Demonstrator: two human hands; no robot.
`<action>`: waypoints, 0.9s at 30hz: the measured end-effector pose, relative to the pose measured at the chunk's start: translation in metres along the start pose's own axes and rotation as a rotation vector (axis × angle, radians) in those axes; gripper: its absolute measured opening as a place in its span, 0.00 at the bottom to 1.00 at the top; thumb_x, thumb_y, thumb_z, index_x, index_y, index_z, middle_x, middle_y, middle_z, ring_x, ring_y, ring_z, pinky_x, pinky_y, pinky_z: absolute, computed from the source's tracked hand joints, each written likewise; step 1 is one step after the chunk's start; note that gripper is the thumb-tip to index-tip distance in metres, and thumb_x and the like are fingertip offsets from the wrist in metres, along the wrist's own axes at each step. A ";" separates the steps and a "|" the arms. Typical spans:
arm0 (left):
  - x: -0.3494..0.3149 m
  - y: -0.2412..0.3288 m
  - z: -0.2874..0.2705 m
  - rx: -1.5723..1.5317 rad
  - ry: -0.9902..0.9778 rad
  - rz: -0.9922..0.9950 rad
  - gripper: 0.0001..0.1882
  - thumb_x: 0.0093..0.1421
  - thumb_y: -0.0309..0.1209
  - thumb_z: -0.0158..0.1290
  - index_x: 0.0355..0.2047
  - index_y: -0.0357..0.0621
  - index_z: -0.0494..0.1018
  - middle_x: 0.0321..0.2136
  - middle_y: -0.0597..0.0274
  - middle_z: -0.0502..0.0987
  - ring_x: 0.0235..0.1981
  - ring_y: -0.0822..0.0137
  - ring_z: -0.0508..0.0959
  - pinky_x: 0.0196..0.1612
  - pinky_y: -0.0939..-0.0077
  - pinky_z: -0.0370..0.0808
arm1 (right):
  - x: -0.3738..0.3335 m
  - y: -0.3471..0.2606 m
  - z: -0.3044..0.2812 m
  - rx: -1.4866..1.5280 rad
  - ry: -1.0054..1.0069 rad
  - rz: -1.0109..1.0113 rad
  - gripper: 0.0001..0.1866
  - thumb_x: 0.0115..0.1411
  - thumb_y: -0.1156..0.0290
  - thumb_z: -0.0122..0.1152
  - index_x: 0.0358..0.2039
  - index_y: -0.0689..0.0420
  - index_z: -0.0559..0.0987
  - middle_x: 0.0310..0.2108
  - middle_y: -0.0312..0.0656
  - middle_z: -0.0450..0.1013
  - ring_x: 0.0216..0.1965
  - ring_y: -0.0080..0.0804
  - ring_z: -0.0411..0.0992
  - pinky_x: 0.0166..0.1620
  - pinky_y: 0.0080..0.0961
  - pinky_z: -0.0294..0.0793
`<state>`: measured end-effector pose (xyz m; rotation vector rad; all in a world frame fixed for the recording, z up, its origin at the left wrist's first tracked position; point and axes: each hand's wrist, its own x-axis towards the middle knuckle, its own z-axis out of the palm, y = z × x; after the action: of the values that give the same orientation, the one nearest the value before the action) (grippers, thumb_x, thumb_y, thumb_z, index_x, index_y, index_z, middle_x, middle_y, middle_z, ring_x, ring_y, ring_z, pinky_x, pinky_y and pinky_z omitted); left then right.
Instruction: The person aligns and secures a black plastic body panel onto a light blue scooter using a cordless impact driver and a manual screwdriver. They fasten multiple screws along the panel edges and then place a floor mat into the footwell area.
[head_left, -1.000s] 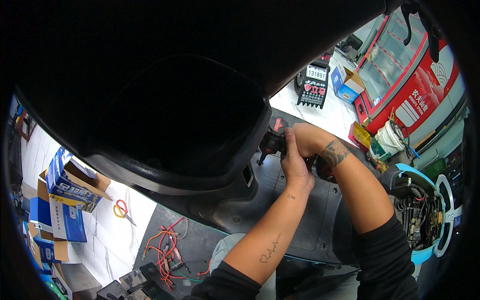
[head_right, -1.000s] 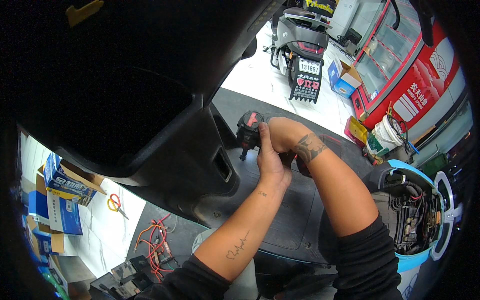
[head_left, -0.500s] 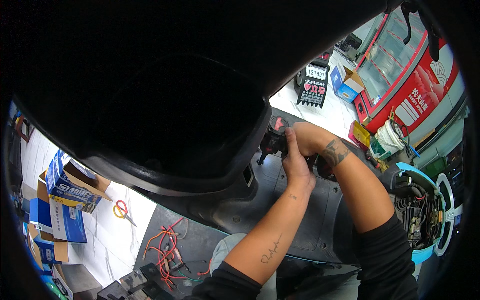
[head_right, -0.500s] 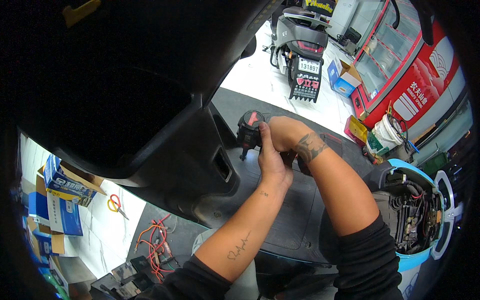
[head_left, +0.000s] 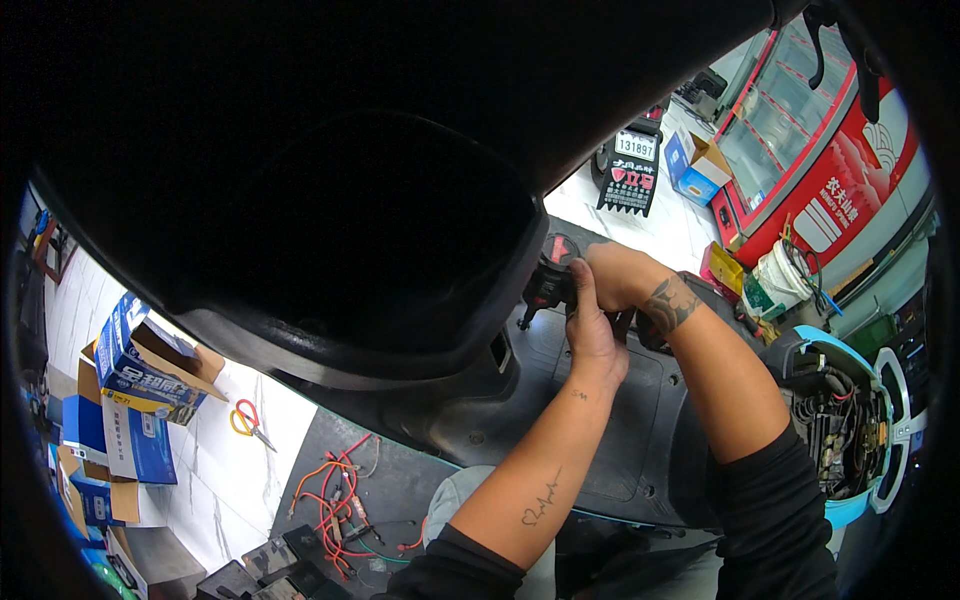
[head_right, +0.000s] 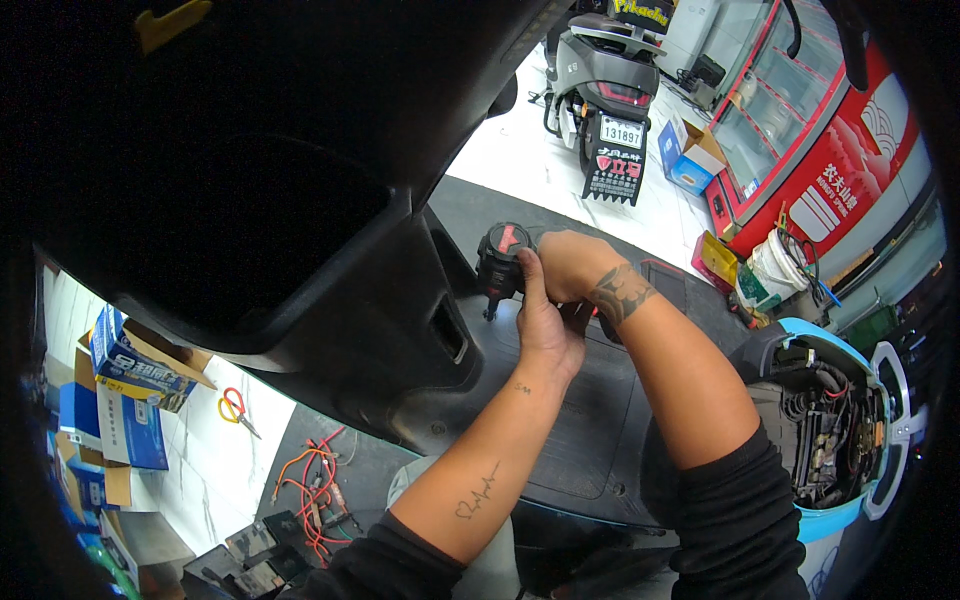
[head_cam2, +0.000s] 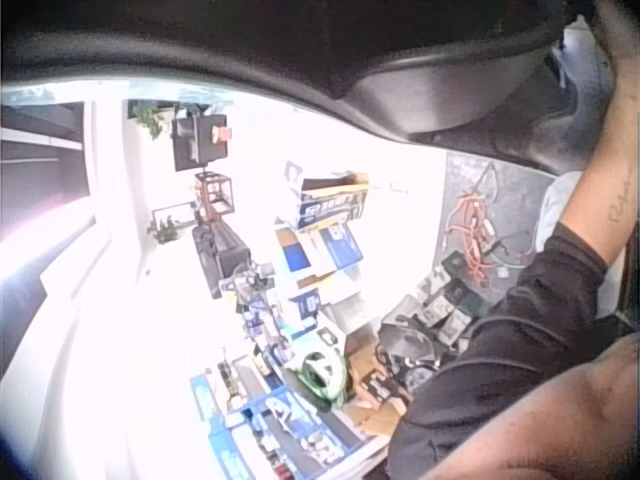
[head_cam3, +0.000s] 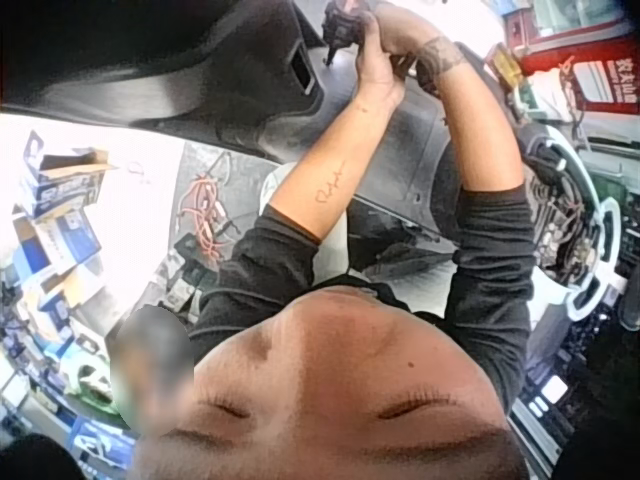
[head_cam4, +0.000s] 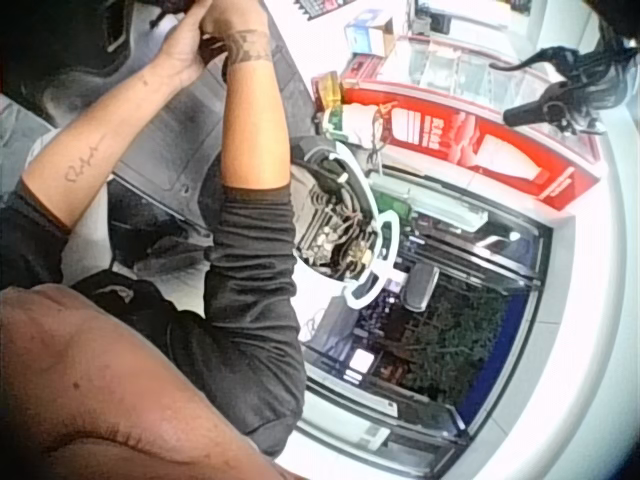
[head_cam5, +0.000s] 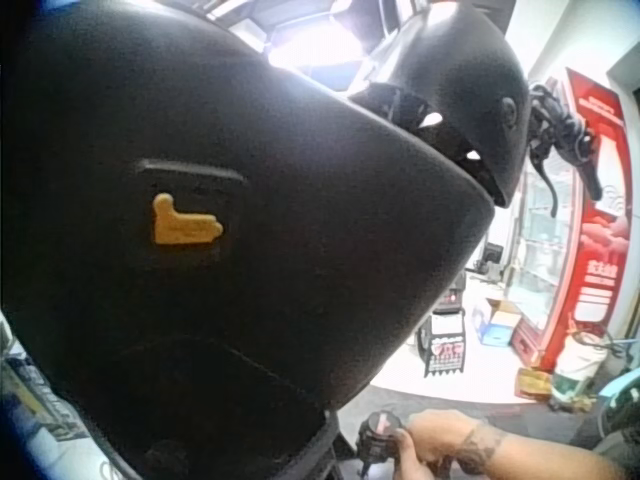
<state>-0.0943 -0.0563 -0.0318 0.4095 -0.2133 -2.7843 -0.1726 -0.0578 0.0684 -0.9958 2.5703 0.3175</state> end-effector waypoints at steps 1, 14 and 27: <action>0.000 0.001 0.000 -0.001 0.006 -0.011 0.51 0.61 0.72 0.60 0.68 0.44 0.68 0.62 0.58 0.74 0.62 0.59 0.75 0.65 0.58 0.73 | 0.001 0.000 0.000 0.005 -0.003 0.002 0.14 0.63 0.67 0.63 0.40 0.64 0.89 0.40 0.60 0.84 0.46 0.57 0.84 0.48 0.46 0.83; 0.001 0.001 -0.001 0.006 -0.011 -0.011 0.52 0.61 0.73 0.60 0.68 0.43 0.68 0.63 0.57 0.74 0.62 0.60 0.75 0.62 0.60 0.74 | 0.002 0.001 0.002 0.005 -0.006 0.004 0.14 0.61 0.67 0.65 0.38 0.65 0.88 0.39 0.61 0.84 0.46 0.58 0.84 0.47 0.46 0.84; 0.001 -0.001 -0.001 -0.008 0.050 0.015 0.51 0.60 0.69 0.64 0.67 0.40 0.68 0.62 0.57 0.75 0.62 0.61 0.75 0.64 0.63 0.73 | 0.004 0.006 0.004 0.011 0.017 -0.032 0.15 0.61 0.66 0.65 0.38 0.66 0.88 0.39 0.61 0.84 0.45 0.59 0.84 0.46 0.47 0.84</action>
<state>-0.0949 -0.0559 -0.0325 0.4729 -0.1927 -2.7563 -0.1787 -0.0544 0.0631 -1.0388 2.5658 0.2874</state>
